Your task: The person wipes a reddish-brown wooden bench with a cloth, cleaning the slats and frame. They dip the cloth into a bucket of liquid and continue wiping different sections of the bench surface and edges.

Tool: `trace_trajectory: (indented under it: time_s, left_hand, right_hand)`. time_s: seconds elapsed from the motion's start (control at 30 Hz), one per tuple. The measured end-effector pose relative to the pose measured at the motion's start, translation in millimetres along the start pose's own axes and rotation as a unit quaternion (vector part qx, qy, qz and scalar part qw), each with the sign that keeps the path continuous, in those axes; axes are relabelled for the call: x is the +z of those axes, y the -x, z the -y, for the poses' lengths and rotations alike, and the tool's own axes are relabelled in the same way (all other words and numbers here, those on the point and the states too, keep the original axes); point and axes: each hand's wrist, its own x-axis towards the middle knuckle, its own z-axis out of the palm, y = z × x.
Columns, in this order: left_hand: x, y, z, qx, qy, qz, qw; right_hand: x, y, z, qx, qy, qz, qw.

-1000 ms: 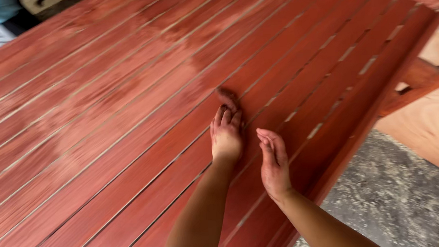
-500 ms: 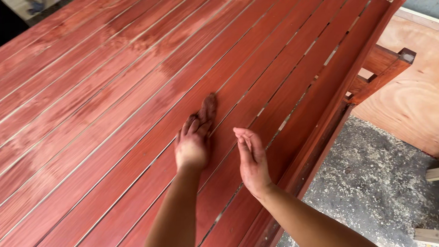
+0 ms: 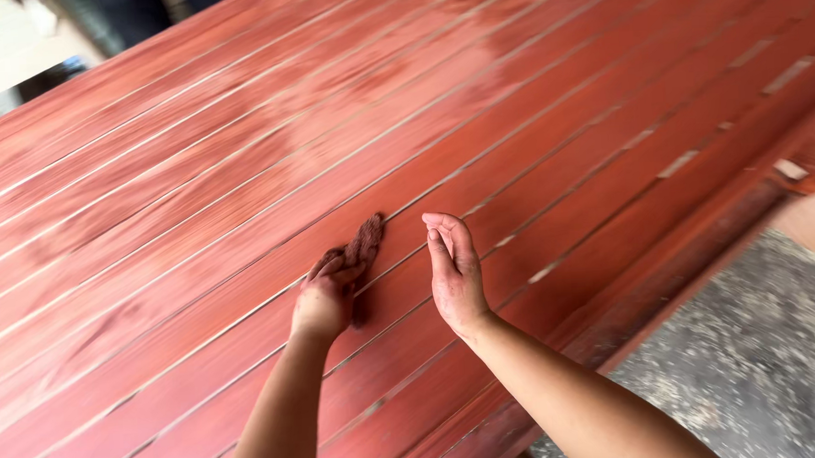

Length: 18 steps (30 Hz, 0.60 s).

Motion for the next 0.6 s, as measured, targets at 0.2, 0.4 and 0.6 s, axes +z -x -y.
trace_trajectory:
  time_s: [0.2,0.4,0.6]
  left_hand:
    - [-64,120,149,-0.005,-0.057,-0.042,0.997]
    - [-130,249,251,-0.143,-0.062,-0.076,0.985]
    - [-184,354,297,-0.242,-0.124,-0.177,0.946]
  right_hand:
    - [107,52,-29,0.017,-0.065,0.056,0.996]
    - [178,92,-58,0.008,-0.032,0.107,0.994]
    - [219,113,-74,0.048,-0.003,0.157,0.986]
